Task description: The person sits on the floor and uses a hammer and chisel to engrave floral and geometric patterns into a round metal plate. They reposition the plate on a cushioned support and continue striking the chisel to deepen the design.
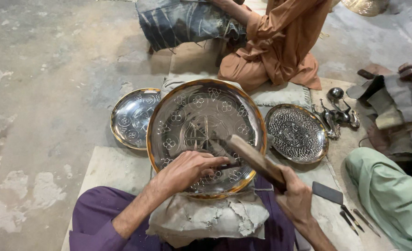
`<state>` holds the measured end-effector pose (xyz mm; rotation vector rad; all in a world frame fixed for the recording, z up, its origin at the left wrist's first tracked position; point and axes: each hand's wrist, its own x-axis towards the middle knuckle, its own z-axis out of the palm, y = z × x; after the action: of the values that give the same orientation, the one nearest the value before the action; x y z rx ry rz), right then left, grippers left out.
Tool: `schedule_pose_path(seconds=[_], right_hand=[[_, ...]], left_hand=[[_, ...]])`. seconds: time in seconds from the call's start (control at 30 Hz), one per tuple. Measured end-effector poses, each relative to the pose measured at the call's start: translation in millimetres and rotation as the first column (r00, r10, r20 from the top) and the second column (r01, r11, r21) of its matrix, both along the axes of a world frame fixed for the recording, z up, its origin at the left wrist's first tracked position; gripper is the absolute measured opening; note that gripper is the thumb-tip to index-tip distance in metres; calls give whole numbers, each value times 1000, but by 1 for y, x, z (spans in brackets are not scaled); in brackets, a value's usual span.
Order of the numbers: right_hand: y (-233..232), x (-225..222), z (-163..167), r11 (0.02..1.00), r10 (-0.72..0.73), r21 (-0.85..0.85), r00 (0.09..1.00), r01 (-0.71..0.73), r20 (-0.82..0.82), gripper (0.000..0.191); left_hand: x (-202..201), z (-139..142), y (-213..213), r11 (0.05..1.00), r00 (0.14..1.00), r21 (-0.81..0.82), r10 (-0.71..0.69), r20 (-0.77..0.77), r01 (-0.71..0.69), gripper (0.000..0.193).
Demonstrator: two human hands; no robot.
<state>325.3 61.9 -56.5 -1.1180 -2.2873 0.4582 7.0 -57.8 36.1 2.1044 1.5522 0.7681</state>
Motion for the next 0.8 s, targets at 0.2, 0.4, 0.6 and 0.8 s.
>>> schedule_pose_path(seconds=[0.2, 0.4, 0.6, 0.8], right_hand=[[8, -8, 40, 995, 52, -88, 994, -43, 98, 55], [16, -32, 86, 972, 144, -196, 988, -130, 57, 52], [20, -70, 129, 965, 261, -38, 960, -258, 105, 63], [11, -102, 173, 948, 301, -3, 894, -318, 331, 72]], left_hand=[[5, -8, -13, 984, 984, 87, 147, 102, -156, 53], [15, -19, -22, 934, 917, 78, 321, 238, -347, 50], [24, -29, -27, 858, 810, -28, 495, 315, -513, 51], [36, -37, -32, 777, 723, 45, 562, 402, -628, 53]])
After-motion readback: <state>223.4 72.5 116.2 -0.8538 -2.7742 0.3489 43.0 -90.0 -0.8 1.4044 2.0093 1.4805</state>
